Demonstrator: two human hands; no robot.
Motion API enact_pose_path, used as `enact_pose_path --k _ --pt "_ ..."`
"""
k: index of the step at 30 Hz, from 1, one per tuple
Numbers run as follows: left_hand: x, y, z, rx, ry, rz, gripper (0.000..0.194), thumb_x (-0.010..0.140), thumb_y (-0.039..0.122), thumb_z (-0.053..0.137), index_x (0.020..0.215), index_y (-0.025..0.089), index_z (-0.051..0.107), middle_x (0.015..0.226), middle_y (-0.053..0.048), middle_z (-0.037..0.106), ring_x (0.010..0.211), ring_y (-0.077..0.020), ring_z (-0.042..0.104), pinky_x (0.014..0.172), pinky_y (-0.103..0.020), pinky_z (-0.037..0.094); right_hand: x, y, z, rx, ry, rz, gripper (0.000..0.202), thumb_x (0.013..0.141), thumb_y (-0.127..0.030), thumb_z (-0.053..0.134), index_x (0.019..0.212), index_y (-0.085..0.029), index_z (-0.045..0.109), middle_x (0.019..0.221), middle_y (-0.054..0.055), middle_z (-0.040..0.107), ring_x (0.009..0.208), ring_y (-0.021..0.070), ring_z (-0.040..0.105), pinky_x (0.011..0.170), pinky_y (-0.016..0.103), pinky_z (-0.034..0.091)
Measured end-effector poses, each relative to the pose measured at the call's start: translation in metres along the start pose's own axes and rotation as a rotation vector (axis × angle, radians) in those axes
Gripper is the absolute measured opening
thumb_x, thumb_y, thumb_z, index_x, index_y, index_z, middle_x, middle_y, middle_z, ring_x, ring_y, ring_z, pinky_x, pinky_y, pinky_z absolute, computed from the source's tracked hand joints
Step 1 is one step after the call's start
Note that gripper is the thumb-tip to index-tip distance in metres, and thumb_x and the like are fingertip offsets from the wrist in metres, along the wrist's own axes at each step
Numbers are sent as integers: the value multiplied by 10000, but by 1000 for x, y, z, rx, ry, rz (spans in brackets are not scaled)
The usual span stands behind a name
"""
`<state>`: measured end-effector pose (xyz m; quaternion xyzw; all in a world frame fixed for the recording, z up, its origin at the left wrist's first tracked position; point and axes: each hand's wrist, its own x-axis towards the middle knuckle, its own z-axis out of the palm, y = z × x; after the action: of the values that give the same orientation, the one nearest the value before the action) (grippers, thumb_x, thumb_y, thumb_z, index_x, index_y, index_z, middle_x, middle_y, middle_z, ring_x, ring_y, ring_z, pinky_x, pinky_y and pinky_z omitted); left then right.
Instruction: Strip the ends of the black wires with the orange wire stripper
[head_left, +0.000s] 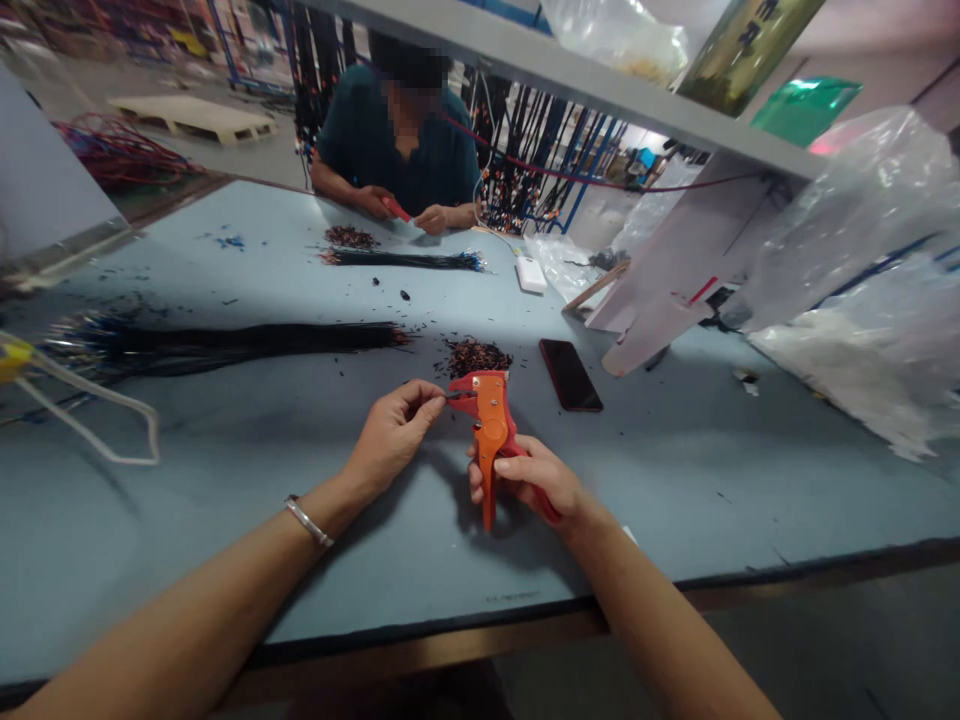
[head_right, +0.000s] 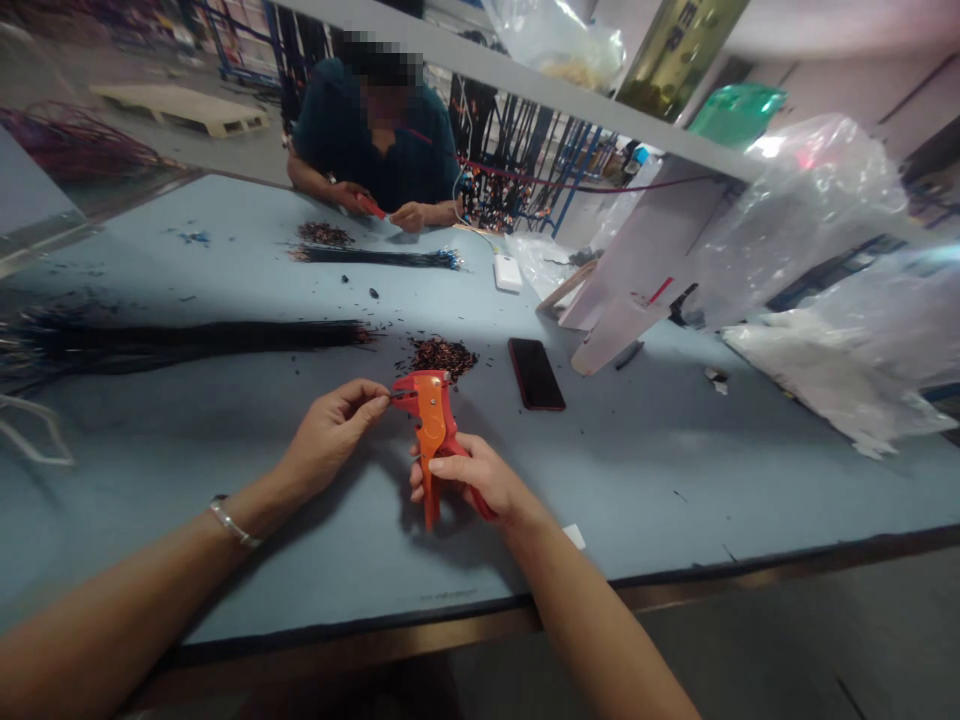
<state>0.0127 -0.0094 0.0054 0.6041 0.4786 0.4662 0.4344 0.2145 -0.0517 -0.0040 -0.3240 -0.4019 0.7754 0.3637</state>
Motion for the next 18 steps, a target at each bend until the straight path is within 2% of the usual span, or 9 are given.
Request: enact_pose_path --k 9,18 --pt "0 2 1 -71 31 -19 219 785 391 602 782 175 634 708 8 571 675 -137 478 639 -243 402 -1 -1 1 -14 -2 -2 350 728 -321 750 993 -118 642 831 56 674 704 173 666 669 300 533" --pt "-1 -1 1 -68 10 -17 229 790 404 611 792 177 642 707 6 572 671 -136 479 627 -241 400 -2 -2 1 -48 -4 4 364 726 -339 745 995 -120 637 824 55 663 699 172 658 636 287 538"
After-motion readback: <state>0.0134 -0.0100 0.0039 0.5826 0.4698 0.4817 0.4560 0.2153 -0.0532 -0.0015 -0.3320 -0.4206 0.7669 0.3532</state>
